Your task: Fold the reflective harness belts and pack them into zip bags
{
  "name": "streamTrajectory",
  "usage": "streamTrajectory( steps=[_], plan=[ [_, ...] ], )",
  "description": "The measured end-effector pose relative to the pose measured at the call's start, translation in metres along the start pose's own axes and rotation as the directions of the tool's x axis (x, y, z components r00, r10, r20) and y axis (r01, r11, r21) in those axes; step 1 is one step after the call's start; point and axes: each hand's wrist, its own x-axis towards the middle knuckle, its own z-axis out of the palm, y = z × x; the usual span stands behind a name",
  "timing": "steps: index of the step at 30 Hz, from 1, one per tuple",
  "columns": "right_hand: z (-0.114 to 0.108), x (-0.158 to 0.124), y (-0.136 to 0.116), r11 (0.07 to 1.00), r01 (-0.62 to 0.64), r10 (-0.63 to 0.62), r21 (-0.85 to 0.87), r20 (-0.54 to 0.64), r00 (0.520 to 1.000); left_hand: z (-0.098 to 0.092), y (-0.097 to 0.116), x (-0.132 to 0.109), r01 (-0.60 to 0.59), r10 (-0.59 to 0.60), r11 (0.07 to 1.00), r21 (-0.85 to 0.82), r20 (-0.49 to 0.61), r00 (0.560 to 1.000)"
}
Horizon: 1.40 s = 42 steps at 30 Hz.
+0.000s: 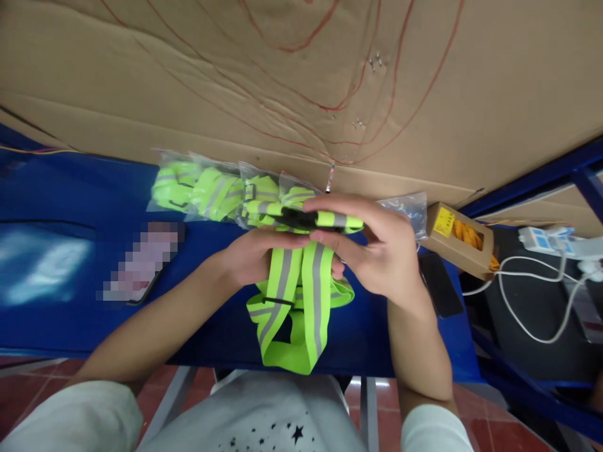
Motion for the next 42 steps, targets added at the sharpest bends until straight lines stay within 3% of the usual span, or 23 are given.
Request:
streamTrajectory(
  steps=[3,5,8,11,14,18,21,26,28,30,32,36,40,42],
  plan=[
    [-0.006,-0.002,-0.006,0.983,0.177,-0.174,-0.057,0.055,0.983,0.002,0.004,-0.006,-0.040,0.038,0.999,0.018,0.126,0.991],
    [-0.010,-0.001,-0.005,0.961,0.263,-0.254,-0.089,0.098,0.962,0.004,0.006,-0.010,-0.106,0.100,0.994,0.034,0.129,0.987],
    [-0.015,0.001,-0.003,0.947,0.288,-0.255,-0.140,0.216,0.943,0.007,0.012,-0.015,-0.151,0.152,0.986,0.076,-0.008,0.988],
    [-0.017,0.000,-0.006,0.976,0.178,-0.116,-0.123,0.396,0.911,0.010,0.019,-0.018,-0.140,0.160,0.983,0.116,-0.194,0.968],
    [-0.010,-0.002,-0.009,0.989,0.117,-0.059,-0.095,0.475,0.878,0.012,0.021,-0.017,-0.166,0.185,0.982,0.094,-0.264,0.947],
    [0.009,-0.002,-0.003,0.973,0.139,-0.063,-0.186,0.366,0.929,0.012,0.013,-0.010,-0.263,0.276,0.961,0.084,-0.325,0.905],
    [0.014,-0.001,0.000,0.986,0.084,-0.028,-0.146,0.353,0.935,0.009,0.011,-0.009,-0.281,0.298,0.955,0.098,-0.331,0.895],
    [-0.001,0.003,0.006,0.986,-0.091,0.044,0.141,0.307,0.951,-0.001,0.013,-0.015,-0.202,0.251,0.958,0.205,-0.248,0.936],
    [-0.005,0.003,0.011,0.969,-0.190,0.126,0.158,0.344,0.930,-0.003,0.011,-0.014,-0.181,0.229,0.961,0.207,-0.236,0.945],
    [-0.003,0.003,0.016,0.962,-0.240,0.191,0.131,0.310,0.931,-0.004,0.008,-0.009,-0.190,0.224,0.970,0.152,-0.261,0.939],
    [0.002,0.002,0.018,0.968,-0.227,0.201,0.109,0.209,0.957,-0.005,0.004,-0.003,-0.198,0.206,0.979,0.055,-0.253,0.945],
    [0.016,-0.004,0.013,0.970,-0.221,0.213,0.104,0.080,0.974,-0.003,-0.005,0.005,-0.157,0.145,0.984,-0.082,-0.137,0.980],
    [0.020,-0.010,0.009,0.988,-0.144,0.147,0.050,-0.055,0.988,0.000,-0.009,0.005,-0.194,0.199,0.980,0.049,-0.116,0.973],
    [0.014,-0.013,0.009,0.993,-0.114,0.114,0.000,-0.057,0.992,0.001,-0.009,0.004,-0.246,0.259,0.962,0.121,-0.105,0.960]
  ],
)
